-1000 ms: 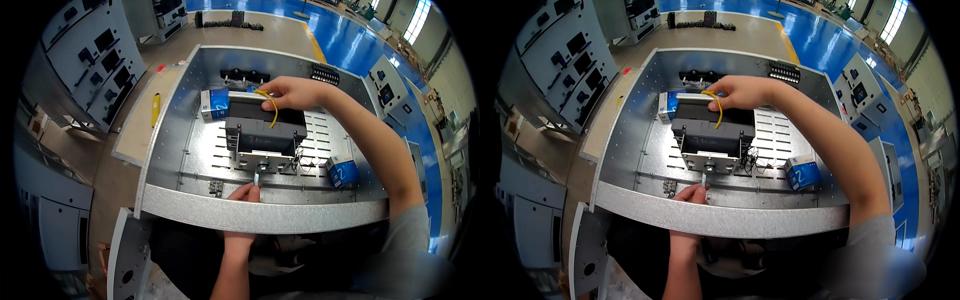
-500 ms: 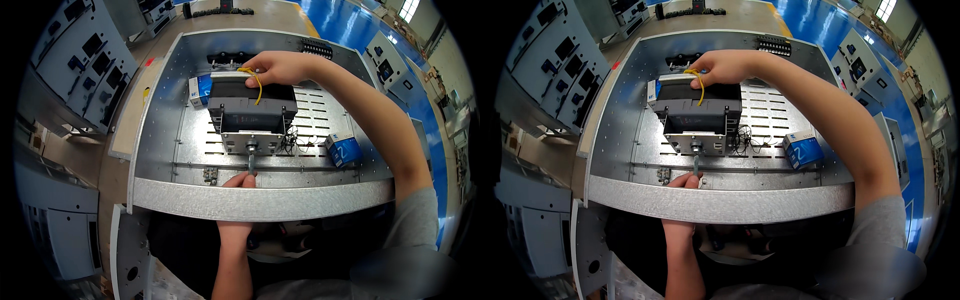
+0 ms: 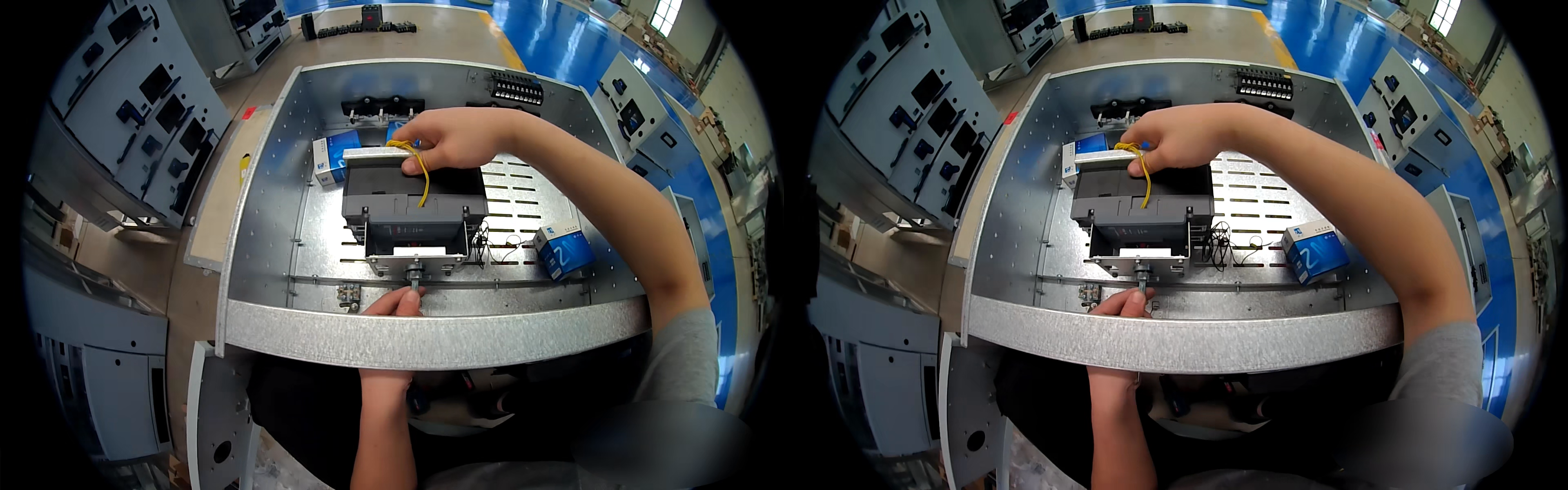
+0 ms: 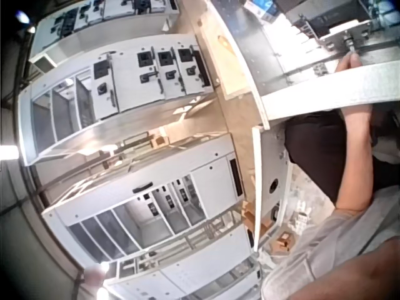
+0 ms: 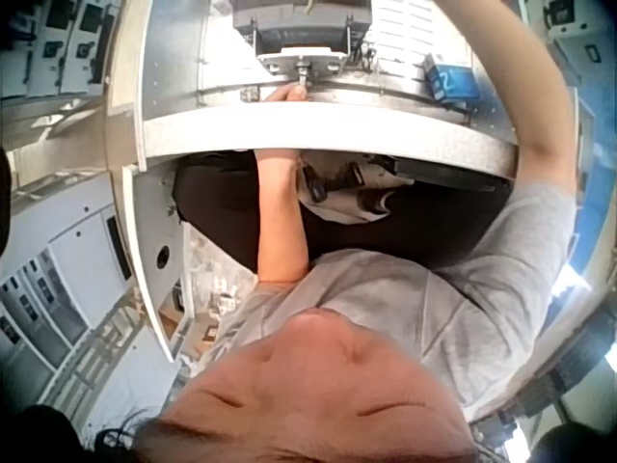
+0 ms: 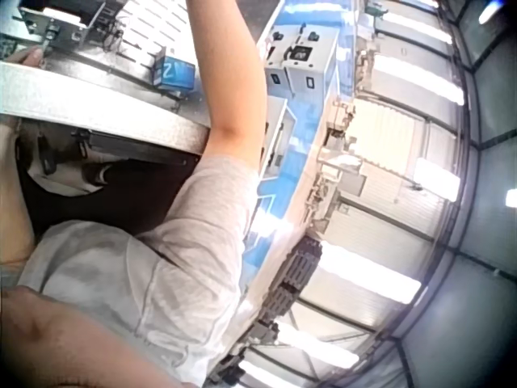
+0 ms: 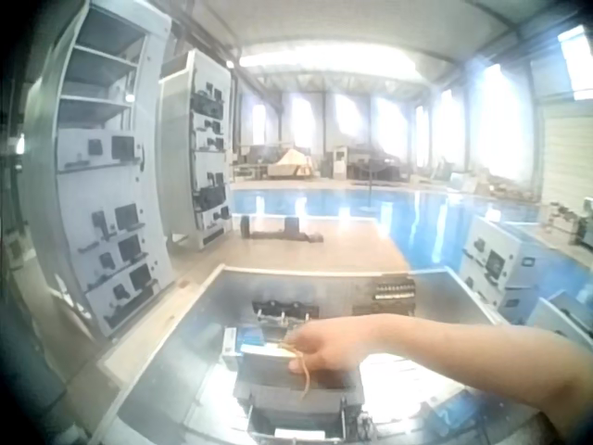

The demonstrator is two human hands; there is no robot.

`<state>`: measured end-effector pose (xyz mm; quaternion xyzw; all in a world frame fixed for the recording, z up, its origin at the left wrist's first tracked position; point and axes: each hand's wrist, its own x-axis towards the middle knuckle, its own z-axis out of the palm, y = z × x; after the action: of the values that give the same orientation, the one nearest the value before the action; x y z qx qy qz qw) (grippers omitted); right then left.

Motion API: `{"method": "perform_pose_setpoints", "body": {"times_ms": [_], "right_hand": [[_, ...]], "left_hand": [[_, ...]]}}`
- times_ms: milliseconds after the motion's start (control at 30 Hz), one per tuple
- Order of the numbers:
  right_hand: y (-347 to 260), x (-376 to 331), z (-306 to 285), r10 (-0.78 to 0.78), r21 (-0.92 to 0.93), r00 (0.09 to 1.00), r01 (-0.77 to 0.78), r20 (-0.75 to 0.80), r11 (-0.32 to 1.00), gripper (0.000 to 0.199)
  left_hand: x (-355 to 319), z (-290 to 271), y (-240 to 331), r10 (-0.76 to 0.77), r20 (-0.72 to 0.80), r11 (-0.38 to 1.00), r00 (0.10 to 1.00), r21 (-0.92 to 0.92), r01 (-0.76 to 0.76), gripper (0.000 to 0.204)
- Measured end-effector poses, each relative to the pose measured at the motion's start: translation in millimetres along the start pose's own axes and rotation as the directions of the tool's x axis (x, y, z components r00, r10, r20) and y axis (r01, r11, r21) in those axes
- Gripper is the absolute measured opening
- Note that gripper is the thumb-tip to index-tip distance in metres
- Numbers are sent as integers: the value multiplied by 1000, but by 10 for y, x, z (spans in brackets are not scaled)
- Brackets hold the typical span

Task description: The person sits on the floor and assembles an electrical cabinet by installing a metal bracket, tightening screws with a cordless drill, and using a wrench to secure a component. They also handle wires and fasteners during the process.

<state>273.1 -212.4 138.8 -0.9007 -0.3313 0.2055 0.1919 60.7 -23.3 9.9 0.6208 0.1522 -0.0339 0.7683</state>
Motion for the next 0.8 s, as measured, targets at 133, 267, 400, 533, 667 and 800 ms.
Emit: {"method": "perform_pose_setpoints", "body": {"times_ms": [133,267,400,533,667,800], "right_hand": [[79,32,-7,24,21,1000,-25,17,999,70],[83,1,40,3,54,999,0,-52,999,67],[21,-33,33,49,36,997,-47,-56,998,70],[-23,-61,67,54,-12,992,-56,-116,998,66],[-19,7,105,3,-105,989,-19,-148,994,58],[-65,-20,133,66,-189,964,-118,-258,975,55]], "left_hand": [[8,-13,20,-64,59,994,996,-87,69,32],[51,-68,40,-101,131,990,986,-87,113,32],[97,-98,77,-149,176,981,973,-94,168,31],[131,-99,51,-163,173,978,971,-104,182,30],[167,-93,98,-235,200,954,951,-139,265,27],[284,-64,68,-161,306,966,938,-148,214,26]]}}
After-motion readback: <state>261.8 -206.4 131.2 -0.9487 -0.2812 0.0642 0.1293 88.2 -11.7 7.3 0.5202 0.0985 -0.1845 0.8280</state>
